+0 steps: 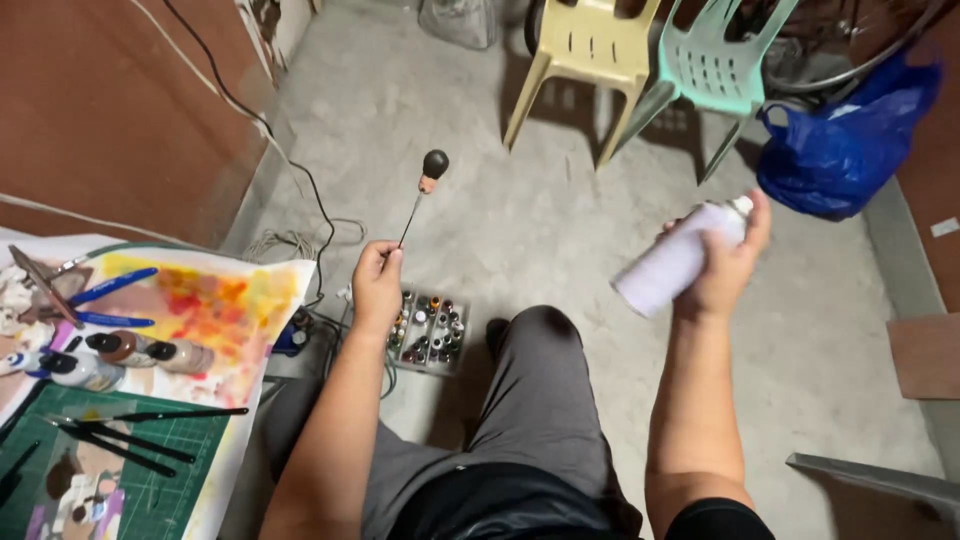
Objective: The person is applying a spray coating to a miniature head held on a mounting stick at a design station.
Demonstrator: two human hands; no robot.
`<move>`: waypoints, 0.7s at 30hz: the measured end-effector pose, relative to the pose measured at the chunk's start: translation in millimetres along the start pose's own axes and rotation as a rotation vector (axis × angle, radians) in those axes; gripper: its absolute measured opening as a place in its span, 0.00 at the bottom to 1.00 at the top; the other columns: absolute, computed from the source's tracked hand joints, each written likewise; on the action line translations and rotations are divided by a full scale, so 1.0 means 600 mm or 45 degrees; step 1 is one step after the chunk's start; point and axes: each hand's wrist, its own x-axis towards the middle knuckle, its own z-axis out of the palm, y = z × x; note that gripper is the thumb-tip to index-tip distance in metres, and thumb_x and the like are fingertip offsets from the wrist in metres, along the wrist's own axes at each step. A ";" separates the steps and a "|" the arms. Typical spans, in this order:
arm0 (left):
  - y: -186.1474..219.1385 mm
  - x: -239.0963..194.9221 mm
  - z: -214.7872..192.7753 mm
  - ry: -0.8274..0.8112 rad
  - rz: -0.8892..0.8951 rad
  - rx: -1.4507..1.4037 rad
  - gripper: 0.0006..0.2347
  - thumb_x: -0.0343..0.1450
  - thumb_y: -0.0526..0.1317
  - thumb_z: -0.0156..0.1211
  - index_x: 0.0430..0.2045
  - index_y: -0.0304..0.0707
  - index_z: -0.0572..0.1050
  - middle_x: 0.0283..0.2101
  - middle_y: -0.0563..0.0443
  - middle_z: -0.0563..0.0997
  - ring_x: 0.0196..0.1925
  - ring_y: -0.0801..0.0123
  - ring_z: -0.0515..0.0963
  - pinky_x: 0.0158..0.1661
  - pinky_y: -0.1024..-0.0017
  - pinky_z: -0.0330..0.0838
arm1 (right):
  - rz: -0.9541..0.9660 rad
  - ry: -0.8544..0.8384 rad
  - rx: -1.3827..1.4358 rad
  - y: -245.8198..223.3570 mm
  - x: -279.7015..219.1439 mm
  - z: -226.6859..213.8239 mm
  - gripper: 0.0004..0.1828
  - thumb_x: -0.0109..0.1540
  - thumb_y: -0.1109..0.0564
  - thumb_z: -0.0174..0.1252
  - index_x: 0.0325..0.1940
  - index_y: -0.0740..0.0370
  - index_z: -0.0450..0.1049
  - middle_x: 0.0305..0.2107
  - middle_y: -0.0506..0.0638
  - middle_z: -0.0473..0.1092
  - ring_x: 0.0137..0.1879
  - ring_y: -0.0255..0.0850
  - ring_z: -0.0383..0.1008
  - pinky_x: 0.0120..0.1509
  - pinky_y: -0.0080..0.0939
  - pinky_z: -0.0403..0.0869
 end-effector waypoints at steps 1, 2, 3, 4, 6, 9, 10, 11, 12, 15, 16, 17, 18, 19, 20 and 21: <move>0.008 -0.002 -0.004 0.020 -0.011 -0.051 0.04 0.76 0.32 0.58 0.42 0.41 0.77 0.37 0.54 0.81 0.43 0.81 0.75 0.51 0.74 0.71 | 0.665 -0.058 0.880 0.009 0.002 0.002 0.28 0.62 0.42 0.57 0.62 0.57 0.68 0.51 0.59 0.69 0.43 0.56 0.74 0.49 0.52 0.77; -0.003 -0.006 0.000 0.029 -0.037 -0.047 0.04 0.76 0.32 0.58 0.42 0.41 0.77 0.37 0.54 0.81 0.43 0.81 0.75 0.51 0.74 0.71 | 0.691 -0.056 0.867 0.025 0.002 -0.006 0.28 0.62 0.42 0.57 0.62 0.57 0.68 0.51 0.59 0.69 0.43 0.56 0.74 0.49 0.52 0.77; -0.012 -0.011 0.002 0.049 -0.012 -0.035 0.04 0.76 0.31 0.58 0.41 0.41 0.77 0.36 0.54 0.81 0.43 0.80 0.76 0.51 0.73 0.71 | 0.090 -0.102 0.033 0.040 0.000 -0.014 0.35 0.60 0.53 0.65 0.69 0.60 0.63 0.57 0.63 0.64 0.57 0.57 0.68 0.63 0.54 0.66; -0.015 0.008 0.005 0.059 0.042 -0.021 0.05 0.76 0.30 0.58 0.41 0.41 0.77 0.36 0.53 0.80 0.43 0.78 0.76 0.50 0.72 0.71 | -0.538 -0.133 -0.779 0.059 0.006 -0.013 0.46 0.58 0.65 0.74 0.77 0.63 0.58 0.63 0.67 0.58 0.71 0.59 0.61 0.77 0.57 0.55; -0.026 -0.006 0.011 0.052 0.004 -0.051 0.04 0.76 0.31 0.58 0.41 0.41 0.77 0.35 0.54 0.80 0.42 0.79 0.75 0.50 0.72 0.71 | 0.134 -0.114 0.121 0.049 -0.013 -0.029 0.35 0.62 0.55 0.65 0.73 0.55 0.64 0.59 0.66 0.63 0.60 0.58 0.67 0.67 0.55 0.65; -0.014 -0.012 0.020 0.057 -0.037 -0.069 0.05 0.75 0.31 0.58 0.41 0.41 0.78 0.34 0.54 0.80 0.42 0.79 0.75 0.49 0.72 0.71 | 0.199 -0.112 0.086 0.054 -0.019 -0.041 0.35 0.62 0.56 0.66 0.73 0.53 0.63 0.59 0.64 0.64 0.58 0.56 0.68 0.66 0.51 0.67; 0.000 0.010 0.031 0.051 0.022 -0.069 0.05 0.75 0.31 0.59 0.41 0.40 0.78 0.34 0.53 0.80 0.41 0.79 0.75 0.48 0.72 0.71 | -0.483 -0.124 -0.810 0.060 -0.008 -0.040 0.47 0.59 0.66 0.74 0.78 0.59 0.58 0.63 0.63 0.60 0.68 0.54 0.64 0.75 0.50 0.60; -0.004 -0.009 0.027 0.049 0.018 -0.063 0.05 0.75 0.31 0.59 0.41 0.40 0.78 0.34 0.53 0.80 0.41 0.79 0.75 0.48 0.72 0.71 | -0.476 -0.122 -0.810 0.041 -0.029 -0.046 0.47 0.59 0.66 0.74 0.78 0.59 0.58 0.63 0.63 0.60 0.68 0.54 0.64 0.75 0.50 0.60; -0.004 -0.003 0.032 0.031 -0.016 -0.064 0.05 0.75 0.31 0.58 0.40 0.40 0.78 0.33 0.54 0.80 0.41 0.79 0.74 0.48 0.72 0.71 | 0.164 -0.068 0.068 0.028 -0.027 -0.042 0.34 0.63 0.54 0.64 0.72 0.52 0.64 0.58 0.62 0.63 0.58 0.53 0.68 0.64 0.49 0.68; -0.007 0.001 0.046 0.022 -0.049 -0.054 0.05 0.75 0.31 0.58 0.41 0.40 0.78 0.33 0.54 0.80 0.41 0.79 0.74 0.48 0.72 0.71 | 0.251 -0.091 0.223 0.059 -0.009 -0.078 0.34 0.63 0.60 0.60 0.73 0.51 0.61 0.54 0.64 0.63 0.51 0.54 0.70 0.57 0.51 0.72; -0.007 0.020 0.053 0.013 0.003 -0.049 0.05 0.75 0.30 0.59 0.41 0.40 0.79 0.34 0.53 0.80 0.42 0.80 0.75 0.49 0.72 0.71 | -0.348 -0.144 -0.476 0.087 0.004 -0.093 0.50 0.59 0.78 0.66 0.80 0.59 0.50 0.55 0.67 0.59 0.55 0.55 0.67 0.61 0.54 0.69; -0.018 0.004 0.053 0.010 -0.002 -0.041 0.05 0.75 0.30 0.59 0.41 0.40 0.79 0.34 0.53 0.80 0.42 0.80 0.75 0.49 0.72 0.71 | -0.340 -0.140 -0.476 0.065 -0.018 -0.090 0.50 0.59 0.78 0.66 0.80 0.59 0.50 0.55 0.67 0.59 0.55 0.55 0.67 0.61 0.54 0.69; -0.024 0.009 0.059 0.002 -0.024 -0.043 0.05 0.75 0.31 0.59 0.41 0.40 0.79 0.34 0.53 0.81 0.41 0.79 0.75 0.49 0.71 0.72 | 0.197 -0.032 0.164 0.050 -0.017 -0.076 0.36 0.62 0.60 0.60 0.74 0.50 0.59 0.54 0.63 0.63 0.50 0.54 0.70 0.56 0.50 0.72; -0.030 0.013 0.064 -0.005 -0.046 -0.045 0.05 0.76 0.31 0.58 0.41 0.39 0.79 0.34 0.53 0.82 0.41 0.79 0.76 0.50 0.71 0.72 | 0.740 0.074 0.802 0.036 -0.018 -0.062 0.26 0.65 0.42 0.55 0.68 0.41 0.67 0.54 0.58 0.67 0.45 0.53 0.72 0.50 0.47 0.75; -0.033 0.007 0.065 -0.002 -0.072 -0.034 0.05 0.76 0.31 0.58 0.41 0.39 0.79 0.34 0.53 0.82 0.41 0.79 0.76 0.50 0.71 0.72 | 0.766 0.085 0.793 0.046 -0.013 -0.069 0.26 0.65 0.42 0.55 0.68 0.41 0.67 0.54 0.58 0.67 0.45 0.53 0.72 0.50 0.47 0.75; -0.036 0.002 0.066 -0.005 -0.061 -0.018 0.05 0.76 0.32 0.59 0.42 0.40 0.79 0.34 0.52 0.82 0.41 0.79 0.76 0.49 0.70 0.72 | 0.241 0.063 0.088 0.058 -0.009 -0.075 0.34 0.64 0.58 0.61 0.73 0.46 0.60 0.54 0.60 0.63 0.50 0.54 0.70 0.54 0.50 0.72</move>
